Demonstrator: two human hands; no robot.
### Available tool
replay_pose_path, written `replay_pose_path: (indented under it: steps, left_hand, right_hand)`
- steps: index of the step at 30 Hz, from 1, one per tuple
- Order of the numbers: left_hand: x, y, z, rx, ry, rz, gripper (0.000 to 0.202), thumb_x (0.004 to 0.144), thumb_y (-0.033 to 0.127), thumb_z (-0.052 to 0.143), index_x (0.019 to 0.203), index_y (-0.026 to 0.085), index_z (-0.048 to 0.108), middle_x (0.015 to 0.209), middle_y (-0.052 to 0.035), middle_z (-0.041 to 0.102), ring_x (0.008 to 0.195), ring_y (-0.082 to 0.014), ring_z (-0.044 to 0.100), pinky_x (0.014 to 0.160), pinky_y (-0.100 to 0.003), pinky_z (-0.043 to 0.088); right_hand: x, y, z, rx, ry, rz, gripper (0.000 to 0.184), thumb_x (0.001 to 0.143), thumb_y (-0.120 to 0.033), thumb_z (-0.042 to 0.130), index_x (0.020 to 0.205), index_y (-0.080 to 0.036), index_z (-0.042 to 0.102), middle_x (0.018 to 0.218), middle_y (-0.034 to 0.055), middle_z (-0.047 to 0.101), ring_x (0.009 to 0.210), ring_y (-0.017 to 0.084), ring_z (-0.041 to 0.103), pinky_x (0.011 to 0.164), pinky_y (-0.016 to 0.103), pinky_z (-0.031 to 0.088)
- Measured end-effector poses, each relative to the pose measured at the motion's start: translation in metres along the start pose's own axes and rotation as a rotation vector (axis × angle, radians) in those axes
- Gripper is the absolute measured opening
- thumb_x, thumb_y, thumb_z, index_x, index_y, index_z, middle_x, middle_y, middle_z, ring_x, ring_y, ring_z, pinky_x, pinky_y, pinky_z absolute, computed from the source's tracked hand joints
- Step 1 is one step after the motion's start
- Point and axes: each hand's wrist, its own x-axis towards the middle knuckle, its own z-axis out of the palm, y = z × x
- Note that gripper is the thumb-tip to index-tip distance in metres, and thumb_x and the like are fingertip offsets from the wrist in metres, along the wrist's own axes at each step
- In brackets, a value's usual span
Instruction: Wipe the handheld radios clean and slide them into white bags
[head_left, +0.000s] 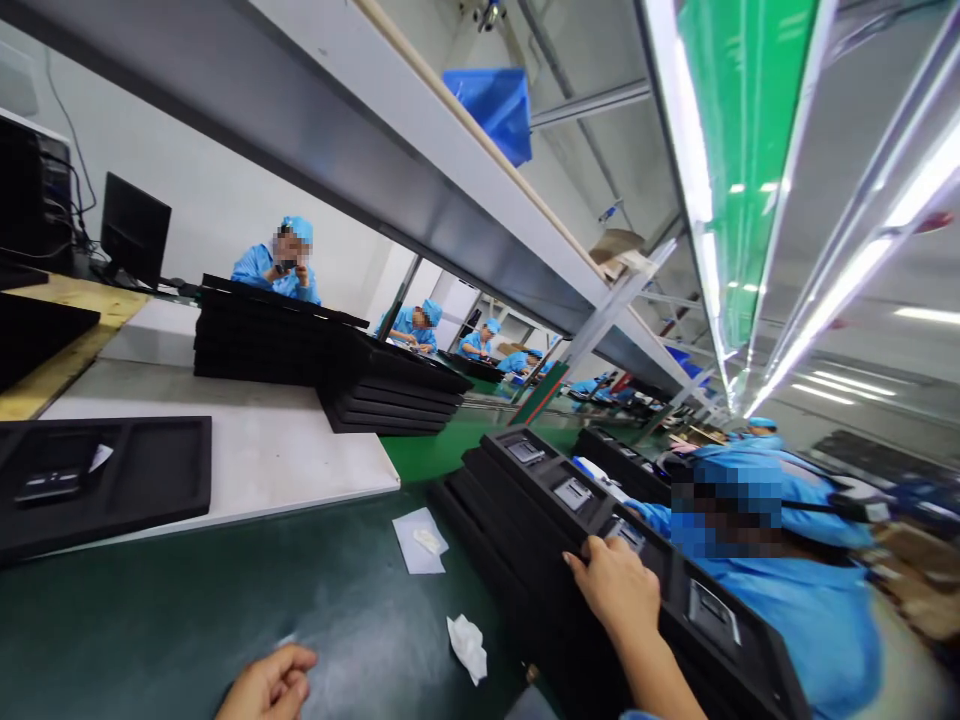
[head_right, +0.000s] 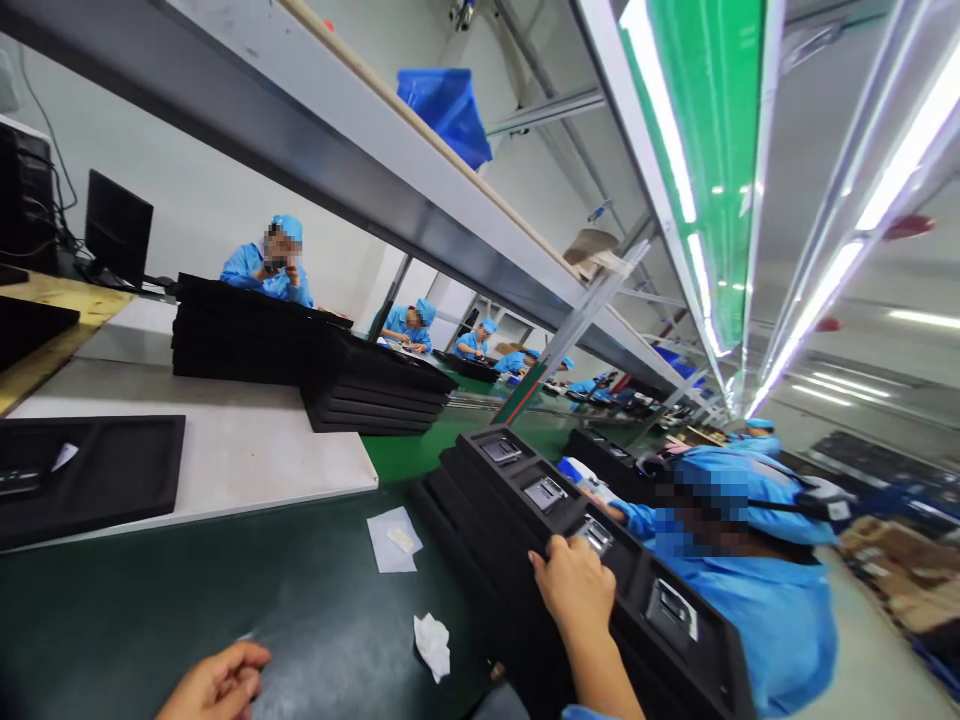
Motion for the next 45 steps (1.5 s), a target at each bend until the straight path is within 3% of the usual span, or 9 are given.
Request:
replay_pose_path:
  steps: [4,10,18,25,30,36,40,43,45]
  left_hand:
    - [-0.013,0.005,0.000,0.002,0.106,0.070,0.057,0.056,0.067,0.071,0.090,0.021,0.063,0.065,0.0016,0.052,0.055,-0.0154,0.054,0.055,-0.026,0.041]
    - [-0.035,0.012,-0.001,0.184,0.166,0.174,0.046,0.070,0.057,0.063,0.095,0.019,0.066,0.067,-0.0001,0.059,0.060,-0.0161,0.058,0.059,-0.025,0.044]
    - [-0.062,0.006,-0.004,0.417,0.244,0.295,0.033,0.080,0.046,0.053,0.092,0.020,0.069,0.081,-0.0036,0.070,0.069,-0.0183,0.062,0.067,-0.026,0.049]
    - [-0.062,0.004,-0.007,0.445,0.229,0.310,0.034,0.077,0.051,0.056,0.091,0.023,0.071,0.084,-0.0031,0.072,0.072,-0.0207,0.065,0.068,-0.027,0.051]
    - [-0.061,0.003,-0.003,0.405,0.268,0.317,0.029,0.077,0.047,0.059,0.086,0.022,0.070,0.080,-0.0023,0.071,0.065,-0.0178,0.062,0.063,-0.025,0.048]
    - [-0.057,0.022,-0.001,-0.015,0.290,0.149,0.060,0.063,0.067,0.071,0.093,0.015,0.067,0.068,-0.0023,0.062,0.053,-0.0145,0.056,0.046,-0.023,0.042]
    - [-0.078,0.076,-0.003,-0.270,0.331,0.082,0.071,0.070,0.067,0.070,0.119,0.018,0.057,0.092,-0.0082,0.066,0.068,-0.0169,0.064,0.053,-0.025,0.051]
    - [-0.105,0.116,-0.010,-0.424,0.316,0.085,0.074,0.078,0.067,0.063,0.135,0.023,0.045,0.107,-0.0113,0.066,0.079,-0.0221,0.068,0.059,-0.033,0.057]
    - [-0.127,0.127,-0.020,-0.404,0.376,0.106,0.075,0.077,0.063,0.066,0.138,0.026,0.044,0.107,-0.0096,0.066,0.077,-0.0222,0.067,0.053,-0.032,0.056]
  right_hand:
    - [0.017,0.007,-0.001,0.018,0.034,0.039,0.035,0.089,-0.040,0.060,0.114,-0.015,0.059,0.116,0.0188,0.055,0.109,0.034,0.052,0.080,0.043,0.041]
    - [0.040,0.021,0.003,0.078,-0.098,0.060,0.045,0.084,-0.050,0.064,0.110,-0.013,0.060,0.113,0.0177,0.056,0.107,0.035,0.054,0.075,0.042,0.046]
    - [0.035,0.003,0.000,0.084,-0.089,-0.026,0.042,0.082,-0.044,0.065,0.112,-0.016,0.060,0.122,0.0162,0.053,0.117,0.035,0.046,0.089,0.052,0.040]
    - [0.057,0.007,0.005,0.180,-0.139,-0.005,0.044,0.071,-0.043,0.076,0.102,-0.014,0.065,0.118,0.0164,0.054,0.114,0.036,0.048,0.084,0.049,0.042]
    - [0.053,0.016,-0.006,0.256,-0.104,-0.112,0.028,0.075,-0.039,0.071,0.088,-0.016,0.062,0.108,0.0131,0.056,0.104,0.031,0.054,0.076,0.042,0.044]
    - [-0.007,0.000,-0.043,0.319,0.035,-0.423,0.015,0.076,-0.025,0.066,0.081,-0.020,0.053,0.102,0.0074,0.055,0.101,0.027,0.051,0.087,0.041,0.040]
    - [-0.078,-0.037,-0.078,0.492,0.212,-0.761,0.013,0.075,-0.012,0.058,0.085,-0.019,0.055,0.103,0.0100,0.055,0.098,0.028,0.049,0.092,0.043,0.040]
    - [-0.132,-0.075,-0.097,0.618,0.183,-0.945,0.017,0.072,-0.007,0.054,0.083,-0.019,0.058,0.096,0.0088,0.057,0.094,0.026,0.049,0.101,0.045,0.035]
    - [-0.162,-0.105,-0.102,0.661,0.131,-1.084,0.019,0.070,-0.008,0.055,0.084,-0.019,0.061,0.095,0.0080,0.059,0.098,0.026,0.049,0.109,0.045,0.028]
